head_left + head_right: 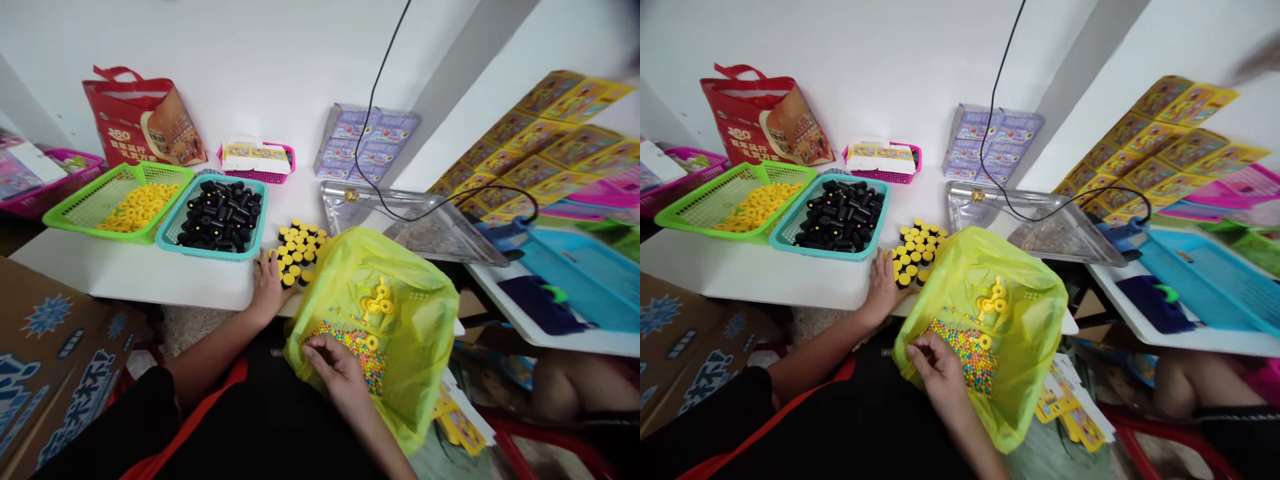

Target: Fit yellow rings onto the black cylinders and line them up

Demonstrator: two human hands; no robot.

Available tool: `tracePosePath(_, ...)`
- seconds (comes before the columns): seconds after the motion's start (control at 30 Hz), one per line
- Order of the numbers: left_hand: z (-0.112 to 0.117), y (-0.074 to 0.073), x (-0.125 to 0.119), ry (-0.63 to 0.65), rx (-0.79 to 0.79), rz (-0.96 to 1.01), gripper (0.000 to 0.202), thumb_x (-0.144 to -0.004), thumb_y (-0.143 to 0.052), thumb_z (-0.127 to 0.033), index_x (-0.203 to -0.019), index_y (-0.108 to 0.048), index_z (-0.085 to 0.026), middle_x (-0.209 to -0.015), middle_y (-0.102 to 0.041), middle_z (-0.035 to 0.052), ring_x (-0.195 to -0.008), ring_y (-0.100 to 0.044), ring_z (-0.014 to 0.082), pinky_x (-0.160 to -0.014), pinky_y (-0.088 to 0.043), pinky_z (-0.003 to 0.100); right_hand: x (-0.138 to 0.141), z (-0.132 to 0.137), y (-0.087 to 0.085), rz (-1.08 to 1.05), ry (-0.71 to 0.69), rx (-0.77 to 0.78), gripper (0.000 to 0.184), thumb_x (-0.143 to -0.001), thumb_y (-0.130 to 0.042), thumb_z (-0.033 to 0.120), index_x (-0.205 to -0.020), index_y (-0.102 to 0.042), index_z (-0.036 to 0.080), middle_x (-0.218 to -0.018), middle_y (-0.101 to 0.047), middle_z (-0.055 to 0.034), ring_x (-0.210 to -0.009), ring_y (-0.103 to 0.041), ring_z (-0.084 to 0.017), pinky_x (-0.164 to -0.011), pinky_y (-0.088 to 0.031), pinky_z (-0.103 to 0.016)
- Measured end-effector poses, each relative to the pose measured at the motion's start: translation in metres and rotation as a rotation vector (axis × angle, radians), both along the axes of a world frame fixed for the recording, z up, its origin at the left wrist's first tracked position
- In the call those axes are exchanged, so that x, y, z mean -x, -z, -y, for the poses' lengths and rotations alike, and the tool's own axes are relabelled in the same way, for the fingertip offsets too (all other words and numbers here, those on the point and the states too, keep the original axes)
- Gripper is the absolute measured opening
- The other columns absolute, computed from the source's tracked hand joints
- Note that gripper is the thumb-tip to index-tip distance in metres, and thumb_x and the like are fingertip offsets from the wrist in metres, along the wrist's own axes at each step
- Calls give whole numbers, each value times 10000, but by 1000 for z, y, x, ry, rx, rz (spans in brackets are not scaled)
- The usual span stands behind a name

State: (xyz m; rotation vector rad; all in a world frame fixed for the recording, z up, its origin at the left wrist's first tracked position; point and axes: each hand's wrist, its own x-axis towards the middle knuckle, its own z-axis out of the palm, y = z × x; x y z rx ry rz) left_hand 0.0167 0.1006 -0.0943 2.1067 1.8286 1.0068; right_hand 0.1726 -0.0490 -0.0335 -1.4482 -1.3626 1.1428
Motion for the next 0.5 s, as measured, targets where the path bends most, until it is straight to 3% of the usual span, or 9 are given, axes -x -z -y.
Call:
tracePosePath(0.17, -21, -14, -11, -89, 81, -106, 1153, -746, -748, -670, -1578, -227, -65, -1652, -112, 319, -1463, -225, 562, -1140, -289, 668, 0, 0, 2, -4, 6, -13, 434, -806, -701, 624, -715, -655, 202, -673, -595, -18, -640, -528, -178, -605, -418, -296)
tracePosePath(0.3, -28, -24, -15, -119, 89, -145, 1118, -769, -734, -650, -1587, -240, -69, -1661, -118, 298, -1454, -253, 552, -1130, -301, 667, 0, -1, 3, -16, 8, -9, 441, -799, -706, 632, -715, -655, 202, -673, -593, -18, -637, -525, -177, -602, -419, -293)
tracePosePath(0.5, -24, -19, -22, -31, 49, -218, 1124, -759, -722, -689, -1598, -256, -104, -1671, -120, 274, -1521, -106, 520, -1158, -221, 710, 0, -2, 2, -27, 15, -7, 485, -775, -704, 678, -706, -655, 201, -664, -586, -21, -636, -534, -183, -605, -433, -300)
